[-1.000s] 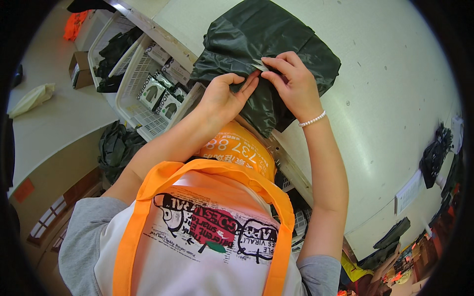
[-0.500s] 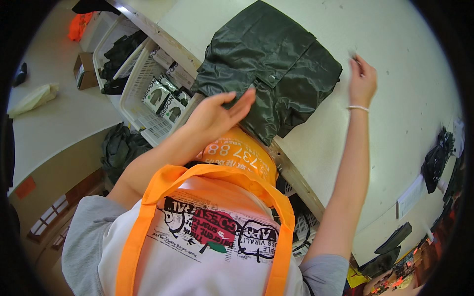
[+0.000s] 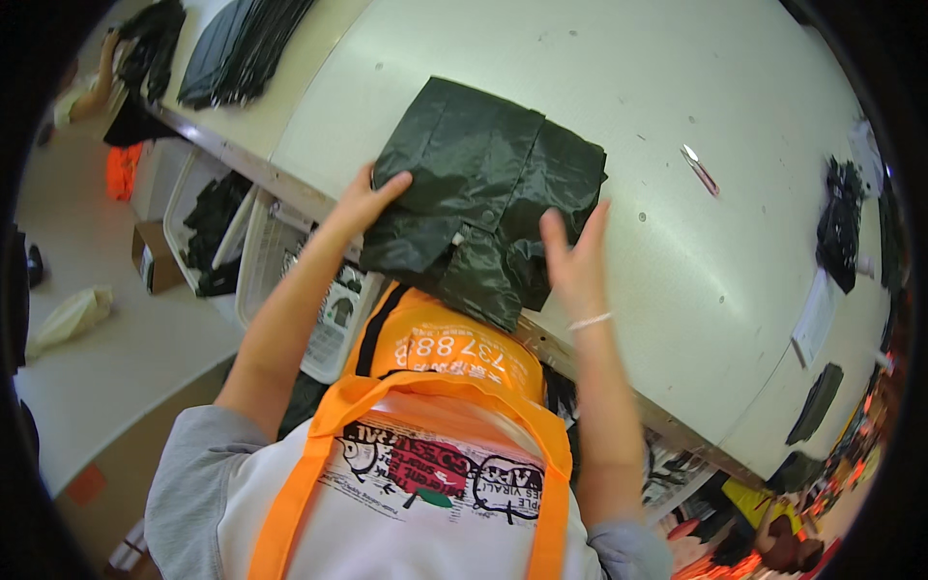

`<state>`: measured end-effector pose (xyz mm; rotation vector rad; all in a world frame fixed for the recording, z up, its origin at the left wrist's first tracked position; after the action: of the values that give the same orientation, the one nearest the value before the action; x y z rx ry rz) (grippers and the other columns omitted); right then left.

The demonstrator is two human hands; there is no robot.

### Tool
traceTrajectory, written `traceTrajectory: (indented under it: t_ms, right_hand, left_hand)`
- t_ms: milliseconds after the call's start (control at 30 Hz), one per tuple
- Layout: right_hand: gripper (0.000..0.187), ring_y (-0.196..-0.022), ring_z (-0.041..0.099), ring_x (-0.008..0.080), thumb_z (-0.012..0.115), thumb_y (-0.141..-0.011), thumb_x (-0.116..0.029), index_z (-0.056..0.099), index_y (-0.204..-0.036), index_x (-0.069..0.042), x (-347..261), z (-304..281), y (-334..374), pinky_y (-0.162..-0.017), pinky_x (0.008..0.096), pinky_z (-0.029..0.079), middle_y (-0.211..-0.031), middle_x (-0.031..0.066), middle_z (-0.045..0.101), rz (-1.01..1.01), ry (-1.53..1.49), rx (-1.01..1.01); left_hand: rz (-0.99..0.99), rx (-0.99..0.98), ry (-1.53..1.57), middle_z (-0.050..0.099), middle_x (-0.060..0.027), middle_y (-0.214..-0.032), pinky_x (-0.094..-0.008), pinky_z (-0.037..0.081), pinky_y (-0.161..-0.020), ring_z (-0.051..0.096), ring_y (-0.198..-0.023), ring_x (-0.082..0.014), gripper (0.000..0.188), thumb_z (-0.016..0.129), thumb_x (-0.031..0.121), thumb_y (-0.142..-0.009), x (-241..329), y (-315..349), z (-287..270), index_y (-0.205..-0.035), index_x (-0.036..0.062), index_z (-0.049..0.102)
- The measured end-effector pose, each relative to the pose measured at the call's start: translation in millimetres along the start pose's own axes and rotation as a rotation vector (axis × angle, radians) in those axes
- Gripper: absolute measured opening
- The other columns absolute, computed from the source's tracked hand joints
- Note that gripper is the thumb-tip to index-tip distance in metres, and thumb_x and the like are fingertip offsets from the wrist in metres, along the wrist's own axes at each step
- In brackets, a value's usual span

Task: The person folds a dark green garment on a white table, smoothing and aligning edges, then uses a small blade to trim excess material. The folded item is placed into a branded packaging sleeve and set aside.

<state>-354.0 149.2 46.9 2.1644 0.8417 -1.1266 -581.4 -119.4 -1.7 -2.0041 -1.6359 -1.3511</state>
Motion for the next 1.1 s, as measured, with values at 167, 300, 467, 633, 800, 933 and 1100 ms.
traceTrajectory:
  t_ms: [167, 300, 467, 633, 800, 933, 1100]
  right_hand:
    - [0.105, -0.137, 0.024, 0.0356, 0.073, -0.078, -0.042, 0.012, -0.14, 0.016, 41.2, 22.7, 55.9, -0.113, 0.0364, 0.02, -0.145, 0.0328, 0.023, 0.312, -0.198, 0.246]
    - [0.092, -0.121, 0.046, 0.0323, 0.08, -0.072, -0.035, 0.03, -0.135, 0.011, 34.6, 37.8, 48.8, -0.103, 0.0367, 0.035, -0.131, 0.0264, 0.046, 0.308, -0.277, 0.19]
    - [0.077, -0.113, 0.054, 0.0307, 0.082, -0.07, -0.03, 0.042, -0.126, 0.005, 47.0, 42.6, 64.2, -0.098, 0.037, 0.041, -0.123, 0.0209, 0.054, 0.3, -0.171, 0.256]
    - [0.103, -0.131, 0.036, 0.0401, 0.077, -0.074, -0.02, 0.007, -0.148, -0.001, -11.4, 42.1, 75.4, -0.107, 0.0381, 0.031, -0.145, 0.0308, 0.028, 0.164, 0.144, 0.42]
    - [0.083, -0.125, 0.038, 0.0471, 0.071, -0.081, -0.018, 0.024, -0.149, -0.02, -104.7, 68.6, 24.9, -0.104, 0.0416, 0.034, -0.14, 0.0391, 0.024, -0.076, 0.44, 0.173]
    - [0.086, -0.12, 0.042, 0.0521, 0.062, -0.077, -0.061, 0.034, -0.145, -0.018, -173.5, 133.3, -29.2, -0.098, 0.0464, 0.04, -0.141, 0.0435, 0.015, 0.098, 0.795, -0.076]
    - [0.096, -0.114, 0.048, 0.0439, 0.069, -0.068, -0.061, 0.034, -0.144, -0.016, -159.2, 136.9, -65.2, -0.093, 0.0458, 0.043, -0.143, 0.0387, 0.017, 0.116, 0.874, -0.071]
  left_hand:
    - [-0.277, -0.172, 0.325, 0.064, -0.0159, -0.102, -0.0285, 0.05, -0.078, 0.063, -0.088, -0.0178, 0.083, 0.081, 0.046, -0.068, -3.0, 26.4, 14.6, -0.117, -0.0143, 0.051]
    - [-0.256, -0.314, 0.194, 0.069, -0.0139, -0.099, -0.0323, 0.049, -0.079, 0.064, -0.09, -0.0185, 0.059, 0.075, 0.044, -0.077, -0.8, 34.8, 28.6, -0.105, -0.0062, 0.065]
    - [0.102, -0.26, 0.021, 0.06, -0.0223, -0.116, -0.0378, 0.045, -0.092, 0.058, -0.109, -0.035, 0.079, 0.079, 0.046, -0.069, 1.8, 52.0, 24.1, -0.123, -0.0027, 0.047]
    - [0.085, -0.328, -0.172, 0.059, -0.0259, -0.11, -0.0388, 0.046, -0.092, 0.058, -0.107, -0.0369, 0.095, 0.086, 0.044, -0.059, 10.3, 56.2, 4.1, -0.122, -0.009, 0.038]
    - [0.34, -0.313, -0.459, 0.061, -0.026, -0.095, -0.0472, 0.05, -0.072, 0.063, -0.086, -0.0419, 0.059, 0.074, 0.028, -0.072, 62.7, 16.0, 29.0, -0.108, -0.0042, 0.04]
    - [0.585, -0.194, -0.663, 0.059, -0.0184, -0.099, -0.046, 0.051, -0.076, 0.061, -0.095, -0.0337, 0.044, 0.057, 0.028, -0.085, 82.9, 1.9, 63.6, -0.112, -0.0041, 0.045]
    - [0.537, -0.627, -0.353, 0.051, -0.0268, -0.116, -0.0412, 0.047, -0.085, 0.056, -0.103, -0.0356, 0.054, 0.064, 0.025, -0.078, 97.5, 11.3, 67.5, -0.117, -0.0078, 0.046]
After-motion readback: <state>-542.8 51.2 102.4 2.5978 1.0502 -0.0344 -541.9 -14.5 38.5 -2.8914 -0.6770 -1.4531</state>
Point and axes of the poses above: each hand's wrist, its own y-axis away from the middle knuckle, its own z-axis out of the palm, x = y × z, the point moved 9 cm from there along -y, towards the middle knuckle
